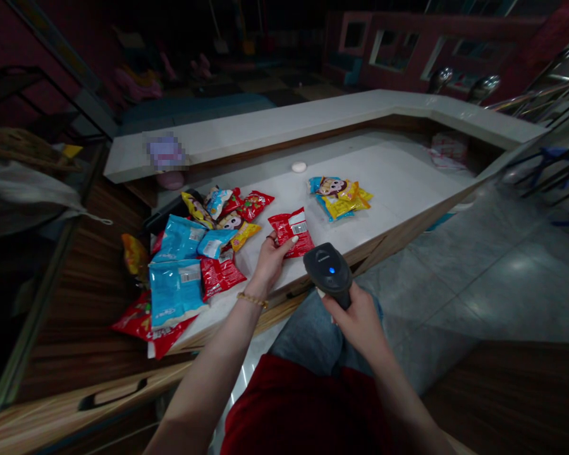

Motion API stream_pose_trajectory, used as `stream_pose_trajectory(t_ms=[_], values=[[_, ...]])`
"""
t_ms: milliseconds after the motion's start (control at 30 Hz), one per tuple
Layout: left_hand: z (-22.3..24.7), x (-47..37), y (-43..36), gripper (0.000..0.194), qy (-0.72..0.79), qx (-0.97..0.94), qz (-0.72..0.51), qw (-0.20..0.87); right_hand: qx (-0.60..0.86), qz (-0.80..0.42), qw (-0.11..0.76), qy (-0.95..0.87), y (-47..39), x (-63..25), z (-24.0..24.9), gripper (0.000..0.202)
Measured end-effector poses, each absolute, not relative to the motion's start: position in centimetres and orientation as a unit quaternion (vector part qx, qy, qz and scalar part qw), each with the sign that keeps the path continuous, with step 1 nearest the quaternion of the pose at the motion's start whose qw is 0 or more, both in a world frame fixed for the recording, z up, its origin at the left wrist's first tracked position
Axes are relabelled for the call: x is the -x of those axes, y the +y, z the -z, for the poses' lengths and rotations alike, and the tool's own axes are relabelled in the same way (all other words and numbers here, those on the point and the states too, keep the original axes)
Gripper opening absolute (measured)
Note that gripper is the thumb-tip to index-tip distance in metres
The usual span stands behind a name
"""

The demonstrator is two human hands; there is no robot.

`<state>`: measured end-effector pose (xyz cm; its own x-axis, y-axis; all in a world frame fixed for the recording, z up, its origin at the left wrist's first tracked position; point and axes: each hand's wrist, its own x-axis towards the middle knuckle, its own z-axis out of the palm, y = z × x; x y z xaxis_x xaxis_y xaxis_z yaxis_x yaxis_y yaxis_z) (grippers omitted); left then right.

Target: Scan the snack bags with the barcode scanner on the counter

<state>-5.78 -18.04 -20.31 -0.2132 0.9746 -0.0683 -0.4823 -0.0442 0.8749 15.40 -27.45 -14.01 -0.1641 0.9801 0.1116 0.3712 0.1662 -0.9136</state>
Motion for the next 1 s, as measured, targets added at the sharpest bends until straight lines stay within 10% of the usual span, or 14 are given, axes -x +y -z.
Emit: stream_pose_trajectory(t_ms=[1000], values=[[19.91, 5.67, -18.4, 0.068, 0.428, -0.308, -0.648, 0.55, 0.528, -0.384, 0.387, -0.651, -27.78, -15.78, 14.37, 0.02]])
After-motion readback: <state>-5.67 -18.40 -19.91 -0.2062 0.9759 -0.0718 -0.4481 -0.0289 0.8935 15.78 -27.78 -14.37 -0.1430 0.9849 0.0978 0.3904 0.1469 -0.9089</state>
